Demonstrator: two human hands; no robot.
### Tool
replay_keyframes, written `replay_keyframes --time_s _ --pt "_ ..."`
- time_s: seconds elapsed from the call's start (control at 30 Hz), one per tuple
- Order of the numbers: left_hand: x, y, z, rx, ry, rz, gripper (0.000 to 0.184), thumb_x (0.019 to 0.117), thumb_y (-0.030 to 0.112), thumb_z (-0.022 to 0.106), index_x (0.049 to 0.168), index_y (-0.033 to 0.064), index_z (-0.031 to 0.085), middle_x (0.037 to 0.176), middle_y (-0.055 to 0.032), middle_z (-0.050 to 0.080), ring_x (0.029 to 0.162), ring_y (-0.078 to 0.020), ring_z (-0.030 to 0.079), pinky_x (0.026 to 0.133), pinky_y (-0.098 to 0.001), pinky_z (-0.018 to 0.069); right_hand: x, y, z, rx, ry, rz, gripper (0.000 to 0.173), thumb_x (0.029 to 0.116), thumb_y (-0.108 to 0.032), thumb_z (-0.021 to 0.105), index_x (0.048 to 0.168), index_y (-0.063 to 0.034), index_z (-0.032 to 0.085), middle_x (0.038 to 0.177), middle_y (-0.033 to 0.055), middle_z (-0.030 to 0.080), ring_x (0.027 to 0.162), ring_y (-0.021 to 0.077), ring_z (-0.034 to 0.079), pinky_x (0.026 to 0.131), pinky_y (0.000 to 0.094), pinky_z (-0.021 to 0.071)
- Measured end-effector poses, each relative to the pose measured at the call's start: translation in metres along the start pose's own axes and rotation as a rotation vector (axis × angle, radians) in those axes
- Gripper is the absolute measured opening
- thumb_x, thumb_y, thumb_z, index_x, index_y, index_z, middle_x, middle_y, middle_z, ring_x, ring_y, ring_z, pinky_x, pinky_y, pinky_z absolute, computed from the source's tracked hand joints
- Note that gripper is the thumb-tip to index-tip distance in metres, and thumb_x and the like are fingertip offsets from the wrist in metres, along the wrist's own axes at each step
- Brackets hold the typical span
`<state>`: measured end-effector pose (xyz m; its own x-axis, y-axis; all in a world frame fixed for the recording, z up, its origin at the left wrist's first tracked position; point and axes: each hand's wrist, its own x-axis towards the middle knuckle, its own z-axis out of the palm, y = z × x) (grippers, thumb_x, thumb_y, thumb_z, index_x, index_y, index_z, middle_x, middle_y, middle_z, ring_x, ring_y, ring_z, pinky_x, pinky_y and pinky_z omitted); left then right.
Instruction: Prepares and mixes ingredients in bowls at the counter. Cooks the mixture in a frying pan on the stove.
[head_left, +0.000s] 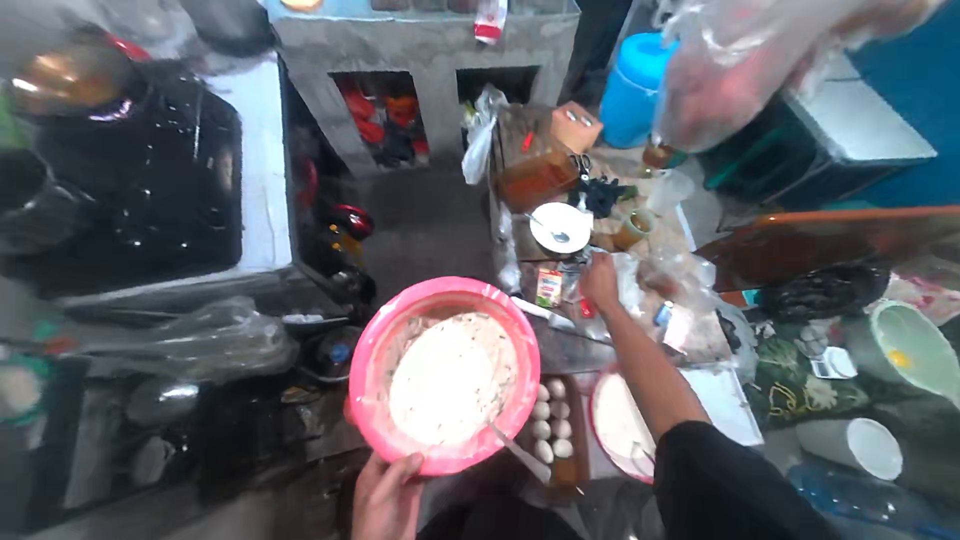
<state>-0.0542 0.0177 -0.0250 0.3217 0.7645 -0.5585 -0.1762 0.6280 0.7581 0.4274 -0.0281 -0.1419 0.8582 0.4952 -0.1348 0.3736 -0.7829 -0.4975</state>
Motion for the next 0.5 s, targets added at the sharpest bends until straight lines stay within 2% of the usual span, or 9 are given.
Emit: replay_keyframes --time_s 0.07,0.13,0.17,0.23,0.27,0.33,0.43,0.5 --pt "0.019 0.032 -0.027 0.017 0.037 0.005 0.03 0.0834 -0.005 0.055 0.111 0.005 0.057 0.089 -0.0085 0.075 0.077 -0.0187 0.074 0.068 -0.0374 0.0645 0.035 -0.009 0.018 -0.054 -0.026 0.186 0.059 0.0988 -0.02 0.06 0.15 0.0035 0.044 0.152 0.0354 0.041 0.129 0.0524 0.055 0.102 0.0664 0.0501" --pt "0.036 0.057 -0.052 -0.012 0.058 0.009 0.029 0.084 -0.006 0.054 0.11 0.0061 0.058 0.089 -0.0094 0.075 0.077 -0.02 0.075 0.069 -0.0385 0.0648 0.056 -0.002 0.037 -0.084 -0.089 0.318 0.064 0.1026 -0.032 0.058 0.158 -0.0077 0.037 0.152 0.0367 0.041 0.13 0.0555 0.052 0.1 0.0712 0.0473" --pt "0.044 0.067 -0.062 -0.026 0.065 0.01 0.029 0.085 -0.006 0.053 0.11 0.0073 0.058 0.089 -0.0088 0.076 0.077 -0.0198 0.075 0.069 -0.0385 0.0647 0.061 0.003 0.042 -0.104 -0.103 0.337 0.063 0.1035 -0.036 0.058 0.158 -0.0106 0.04 0.148 0.0375 0.045 0.13 0.0569 0.051 0.099 0.0739 0.0453" --pt "0.06 0.083 -0.078 -0.057 0.076 0.013 0.029 0.0864 -0.006 0.051 0.111 0.0082 0.057 0.091 -0.0088 0.076 0.079 -0.0205 0.076 0.071 -0.0397 0.0649 0.059 0.001 0.043 -0.205 -0.126 0.346 0.05 0.1042 -0.03 0.058 0.146 -0.0041 0.054 0.139 0.035 0.056 0.128 0.0548 0.054 0.101 0.0736 0.0443" --pt "0.066 0.09 -0.084 -0.081 0.085 0.015 0.03 0.0868 -0.006 0.051 0.113 0.0072 0.056 0.093 -0.0096 0.076 0.08 -0.0214 0.076 0.072 -0.041 0.0651 0.057 -0.003 0.04 -0.254 -0.132 0.363 0.045 0.1037 -0.025 0.058 0.141 -0.0001 0.057 0.138 0.0337 0.058 0.129 0.053 0.055 0.102 0.0719 0.044" --pt "0.078 0.103 -0.092 -0.122 0.12 0.011 0.031 0.0873 -0.004 0.051 0.116 0.0055 0.052 0.095 -0.0112 0.074 0.082 -0.0231 0.075 0.073 -0.0434 0.0647 0.055 -0.006 0.039 -0.273 -0.106 0.354 0.044 0.1048 -0.024 0.056 0.139 0.004 0.057 0.14 0.0342 0.055 0.131 0.0526 0.053 0.105 0.0716 0.0419" --pt "0.094 0.122 -0.099 -0.181 0.187 0.005 0.032 0.0867 -0.002 0.053 0.118 0.003 0.051 0.096 -0.015 0.073 0.084 -0.027 0.075 0.073 -0.0461 0.0645 0.051 -0.014 0.037 -0.224 -0.04 0.369 0.052 0.1029 -0.023 0.06 0.143 0.0091 0.05 0.144 0.0371 0.051 0.135 0.0534 0.049 0.11 0.0696 0.0387" --pt "0.105 0.131 -0.103 -0.213 0.185 0.014 0.038 0.0849 0.0 0.055 0.122 0.0016 0.05 0.1 -0.0178 0.072 0.088 -0.0303 0.074 0.076 -0.0492 0.0639 0.053 -0.016 0.033 -0.199 -0.007 0.402 0.054 0.1011 -0.025 0.063 0.139 0.0112 0.052 0.142 0.0379 0.051 0.135 0.0528 0.05 0.111 0.0684 0.0389"
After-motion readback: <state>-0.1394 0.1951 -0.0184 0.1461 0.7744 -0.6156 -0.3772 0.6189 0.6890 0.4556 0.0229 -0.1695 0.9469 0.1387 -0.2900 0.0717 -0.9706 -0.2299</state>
